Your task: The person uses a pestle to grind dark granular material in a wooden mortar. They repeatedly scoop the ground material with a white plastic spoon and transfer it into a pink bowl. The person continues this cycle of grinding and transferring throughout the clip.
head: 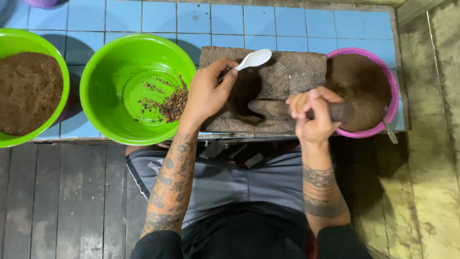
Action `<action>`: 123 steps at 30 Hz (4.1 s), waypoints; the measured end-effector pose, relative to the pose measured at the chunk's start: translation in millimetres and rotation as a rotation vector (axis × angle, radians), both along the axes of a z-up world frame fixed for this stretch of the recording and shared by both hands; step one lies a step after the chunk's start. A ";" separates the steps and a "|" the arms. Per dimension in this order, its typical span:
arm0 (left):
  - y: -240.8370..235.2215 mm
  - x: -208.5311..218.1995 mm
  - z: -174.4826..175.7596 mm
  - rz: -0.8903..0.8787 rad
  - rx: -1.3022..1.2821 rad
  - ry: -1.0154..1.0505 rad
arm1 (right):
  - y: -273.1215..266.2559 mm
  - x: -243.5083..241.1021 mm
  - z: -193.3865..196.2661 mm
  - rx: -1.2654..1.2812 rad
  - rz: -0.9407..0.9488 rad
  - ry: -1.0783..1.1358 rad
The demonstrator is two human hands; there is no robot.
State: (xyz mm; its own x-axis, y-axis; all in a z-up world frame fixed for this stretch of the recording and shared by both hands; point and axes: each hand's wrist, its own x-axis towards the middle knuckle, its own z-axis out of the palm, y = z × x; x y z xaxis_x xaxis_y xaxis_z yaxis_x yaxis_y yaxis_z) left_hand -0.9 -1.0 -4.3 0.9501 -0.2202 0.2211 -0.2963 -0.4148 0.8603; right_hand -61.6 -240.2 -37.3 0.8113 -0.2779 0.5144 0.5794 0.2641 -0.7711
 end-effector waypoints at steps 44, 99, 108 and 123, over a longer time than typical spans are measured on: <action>-10.7 -13.8 -6.4 -0.074 0.376 -0.491 | -14.4 106.9 38.9 1.047 -0.062 0.768; 23.2 -3.7 35.3 -0.240 0.672 -0.042 | -10.3 93.7 32.1 0.965 0.013 0.696; 28.3 -21.3 21.3 -0.167 0.536 0.021 | -14.2 97.7 34.9 1.012 -0.008 0.726; 35.3 -44.0 14.3 -0.125 0.309 -0.063 | -24.4 74.1 62.0 0.908 -0.076 0.620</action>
State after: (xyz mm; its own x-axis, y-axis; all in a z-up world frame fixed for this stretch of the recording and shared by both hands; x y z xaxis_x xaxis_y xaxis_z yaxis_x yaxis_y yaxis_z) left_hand -44.9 34.2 10.0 0.8979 -0.4001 0.1835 -0.4104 -0.6101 0.6778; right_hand 12.5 -264.6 24.8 0.8227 -0.4062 -0.3976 0.1974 0.8601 -0.4704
